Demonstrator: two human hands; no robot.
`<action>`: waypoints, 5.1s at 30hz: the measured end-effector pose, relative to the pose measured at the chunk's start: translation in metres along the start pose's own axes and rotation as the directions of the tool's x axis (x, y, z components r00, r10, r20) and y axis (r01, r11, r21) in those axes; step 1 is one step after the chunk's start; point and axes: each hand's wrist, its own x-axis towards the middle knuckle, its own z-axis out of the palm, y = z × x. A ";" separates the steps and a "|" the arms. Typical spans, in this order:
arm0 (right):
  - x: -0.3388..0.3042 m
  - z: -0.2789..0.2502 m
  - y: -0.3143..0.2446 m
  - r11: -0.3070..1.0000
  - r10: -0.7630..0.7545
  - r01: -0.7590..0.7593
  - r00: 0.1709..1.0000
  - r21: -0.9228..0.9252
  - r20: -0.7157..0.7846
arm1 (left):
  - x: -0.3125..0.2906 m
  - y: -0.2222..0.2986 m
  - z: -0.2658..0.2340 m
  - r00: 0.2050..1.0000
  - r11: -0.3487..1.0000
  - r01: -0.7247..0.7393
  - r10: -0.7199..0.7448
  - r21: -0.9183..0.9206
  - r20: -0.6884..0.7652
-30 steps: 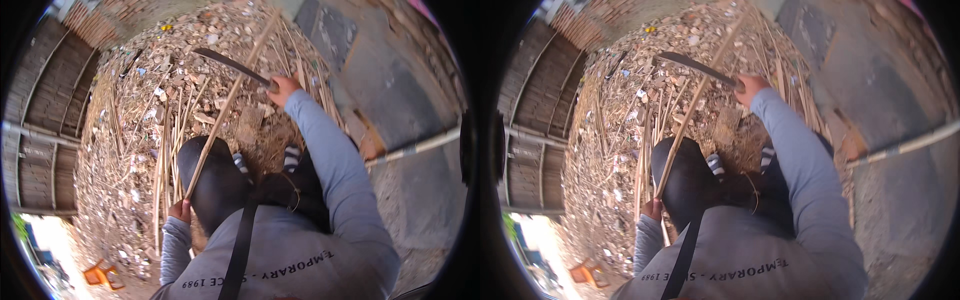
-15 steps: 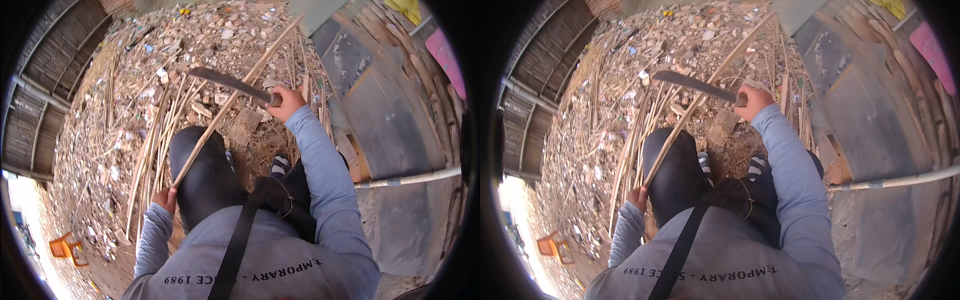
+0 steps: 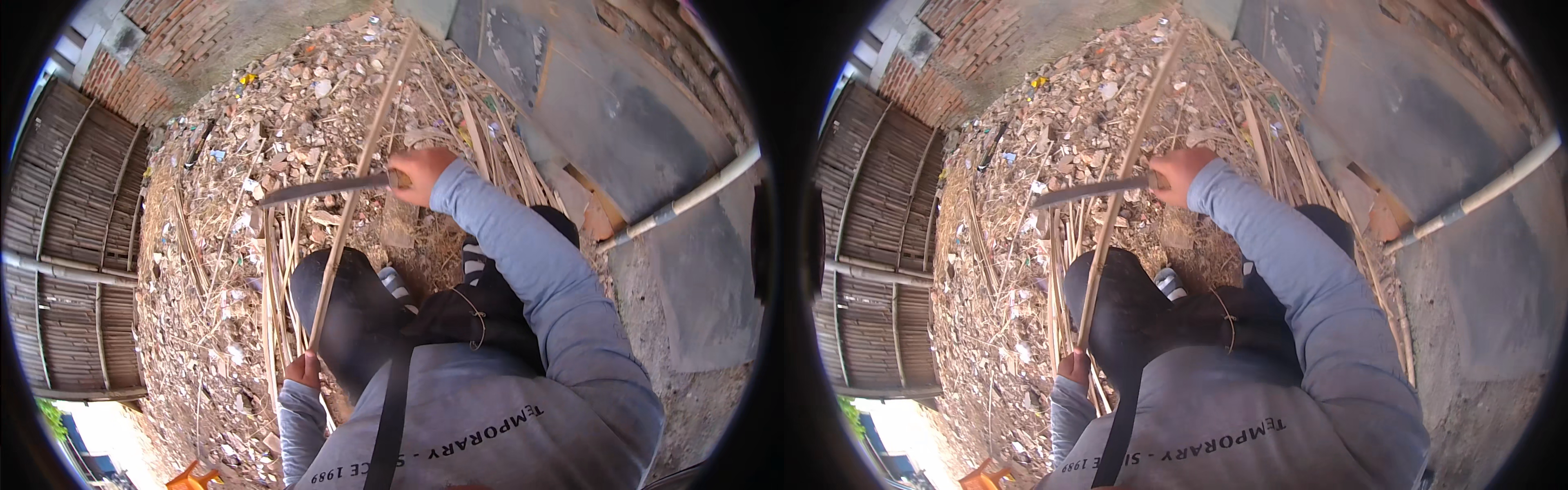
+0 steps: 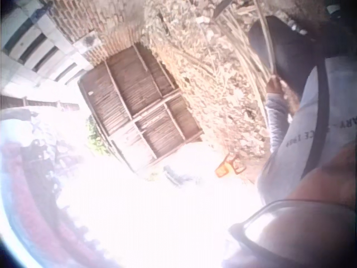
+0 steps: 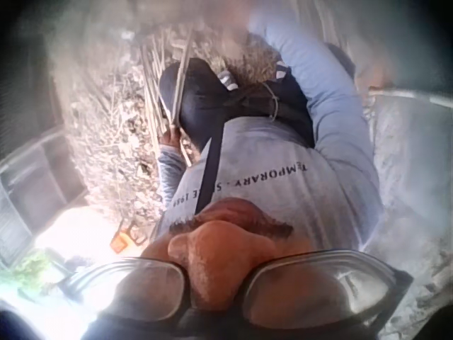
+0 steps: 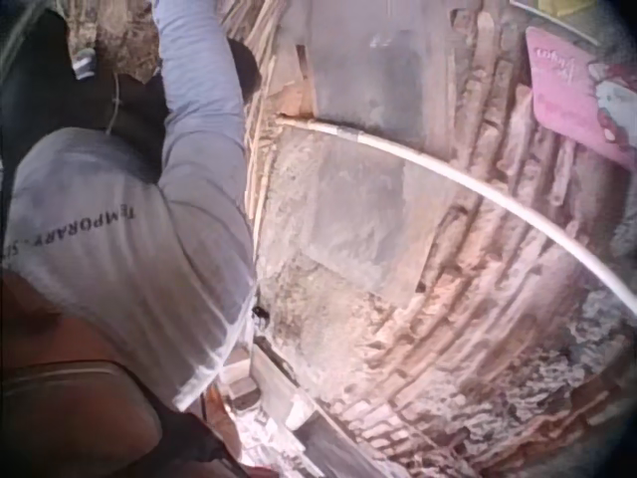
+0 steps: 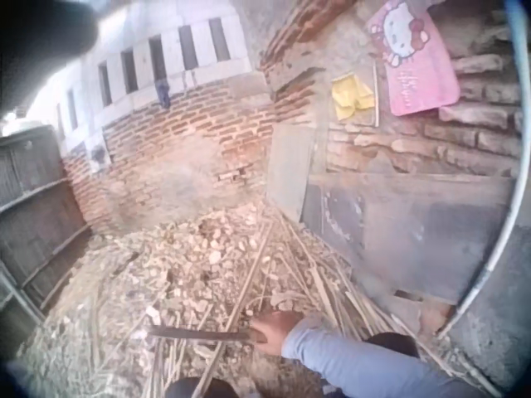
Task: The person uses a knife to split and shave thin strips of bamboo while sitting in a dirt-covered outdoor area.
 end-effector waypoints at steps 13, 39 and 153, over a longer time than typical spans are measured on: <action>0.005 -0.005 -0.019 0.996 0.085 -0.070 0.935 -0.055 0.344 | -0.004 0.024 0.000 0.999 0.967 0.014 0.000 0.253 -0.053; 0.015 0.013 -0.027 0.976 0.219 -0.173 0.825 -0.135 0.521 | -0.016 0.048 -0.015 0.997 0.935 0.072 -0.053 0.347 -0.064; 0.016 0.014 0.026 0.924 0.383 -0.343 0.825 -0.169 0.416 | -0.032 0.031 -0.005 0.996 0.967 0.061 -0.074 0.248 0.043</action>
